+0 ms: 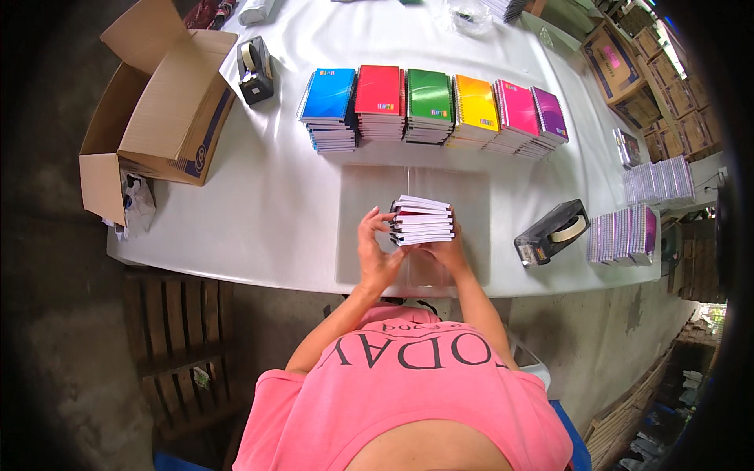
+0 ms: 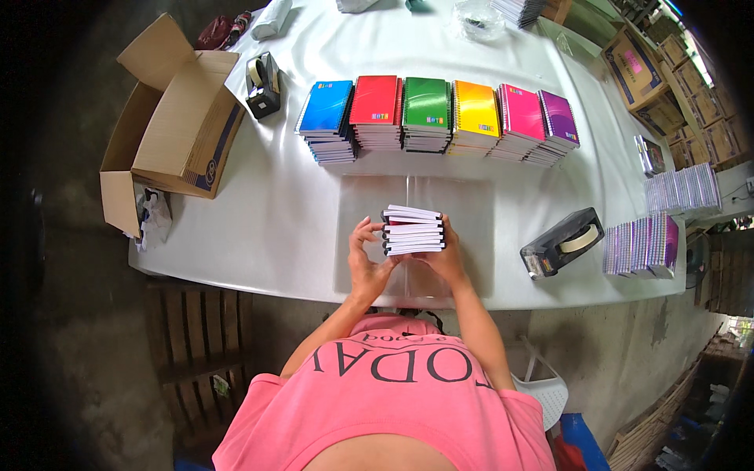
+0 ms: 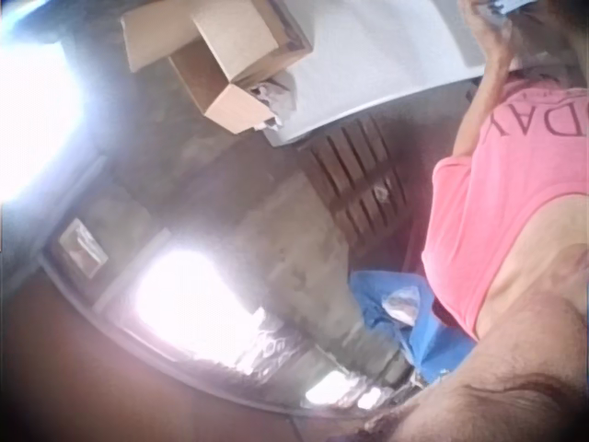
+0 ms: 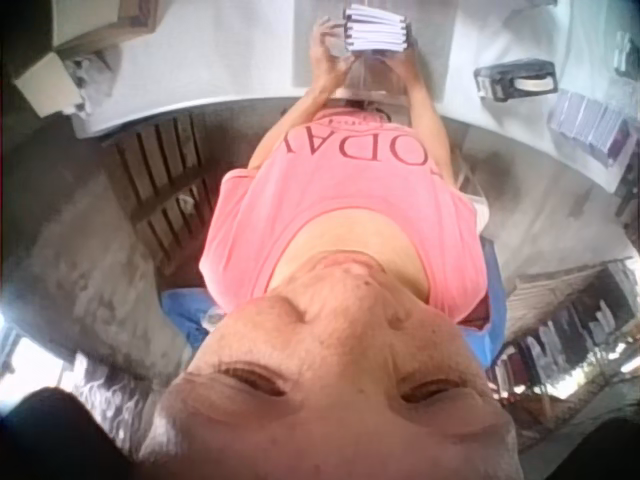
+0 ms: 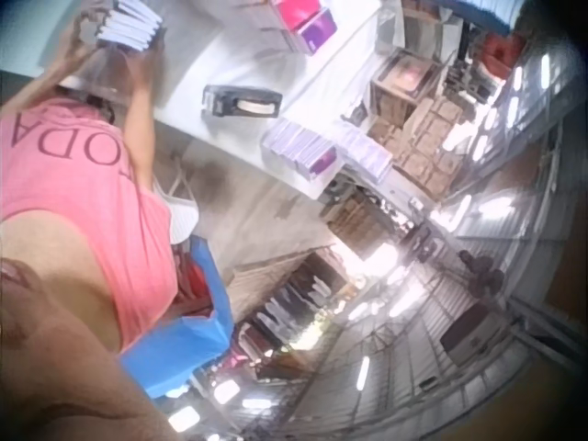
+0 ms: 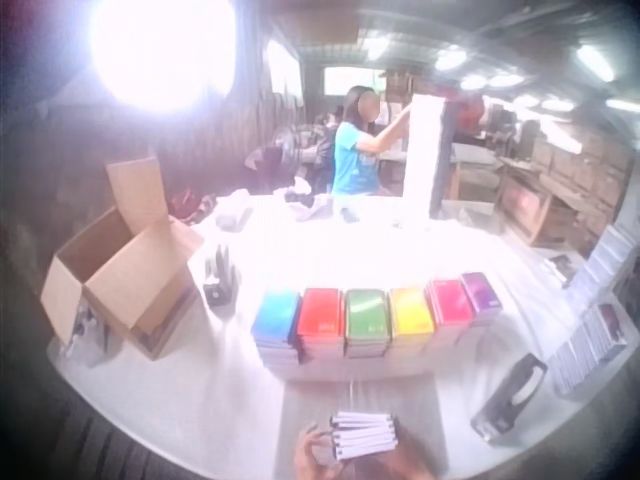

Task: The person selects notebooks of different colors from stacks on a table, arranges them into a uniform stack, and places the stack into a plastic bag which they seal with tape.

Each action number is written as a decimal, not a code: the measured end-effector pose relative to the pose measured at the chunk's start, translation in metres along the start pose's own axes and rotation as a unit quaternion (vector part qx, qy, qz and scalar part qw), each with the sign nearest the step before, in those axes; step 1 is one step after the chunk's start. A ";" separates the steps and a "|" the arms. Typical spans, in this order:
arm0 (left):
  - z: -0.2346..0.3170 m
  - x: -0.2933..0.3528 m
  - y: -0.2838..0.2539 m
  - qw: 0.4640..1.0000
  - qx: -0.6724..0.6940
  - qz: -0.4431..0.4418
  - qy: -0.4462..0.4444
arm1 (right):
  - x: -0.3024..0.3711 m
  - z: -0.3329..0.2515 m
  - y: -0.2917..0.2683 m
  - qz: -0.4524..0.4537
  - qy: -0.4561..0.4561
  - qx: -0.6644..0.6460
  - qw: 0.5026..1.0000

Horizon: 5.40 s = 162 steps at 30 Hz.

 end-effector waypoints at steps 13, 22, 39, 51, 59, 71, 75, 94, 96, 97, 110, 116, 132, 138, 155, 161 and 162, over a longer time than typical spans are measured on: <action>0.001 -0.027 0.036 0.988 0.107 -0.108 -0.039 | -0.004 -0.022 0.004 0.046 -0.005 0.009 0.999; -0.039 -0.026 0.033 0.983 0.090 -0.146 -0.071 | 0.019 0.003 0.018 0.047 0.012 0.058 0.997; -0.057 0.005 -0.006 0.902 -0.426 -0.041 -0.061 | -0.023 0.005 -0.002 -0.111 0.405 -0.120 0.900; -0.061 -0.049 -0.040 0.968 -0.058 -0.047 -0.241 | -0.025 0.010 -0.003 -0.109 0.394 -0.136 0.902; -0.049 -0.045 -0.035 0.925 -0.205 -0.216 -0.236 | -0.018 0.011 0.002 -0.101 0.426 -0.168 0.883; -0.017 -0.049 -0.026 0.940 -0.082 -0.300 -0.141 | -0.017 -0.002 -0.007 -0.082 0.436 -0.158 0.882; -0.003 -0.046 -0.019 0.928 -0.053 -0.319 -0.182 | -0.006 0.017 -0.007 -0.077 0.438 -0.093 0.891; 0.037 -0.040 0.046 0.848 0.078 -0.444 -0.277 | -0.011 0.005 -0.002 -0.076 0.373 0.087 0.921; 0.032 -0.040 0.047 0.843 0.089 -0.451 -0.279 | -0.012 -0.013 0.008 -0.088 0.313 0.174 0.929; 0.028 -0.040 0.049 0.840 0.103 -0.460 -0.268 | -0.010 -0.014 0.011 -0.122 0.302 0.233 0.916; 0.022 -0.042 0.041 0.852 -0.382 -0.354 0.059 | 0.025 -0.001 -0.031 -0.002 0.353 0.256 0.900; 0.017 -0.041 0.041 0.854 -0.371 -0.361 0.058 | 0.096 -0.009 -0.025 0.057 0.270 0.528 0.803; 0.022 -0.042 0.039 0.839 -0.386 -0.381 0.047 | 0.053 -0.004 -0.086 0.117 0.327 0.484 0.803; 0.032 -0.041 0.036 0.838 -0.383 -0.388 0.031 | 0.033 -0.050 -0.081 0.125 0.147 0.618 0.762; 0.037 -0.039 0.055 0.884 -0.314 -0.331 0.098 | 0.012 -0.056 -0.033 0.003 0.195 -0.071 0.978; 0.039 -0.044 0.050 0.895 -0.253 -0.358 0.084 | -0.073 0.028 -0.053 0.015 0.220 -0.165 0.961; 0.040 -0.042 0.052 0.891 -0.251 -0.371 0.076 | -0.080 0.039 -0.047 0.004 0.239 -0.274 0.932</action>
Point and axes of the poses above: each hand's wrist, its own x-axis away from the middle knuckle, its own y-axis out of the palm, z = x × y, the point moved 5 cm from there along -x, towards the middle knuckle, and after that the axes turned 14 degrees about -y, right-handed, at the moved point
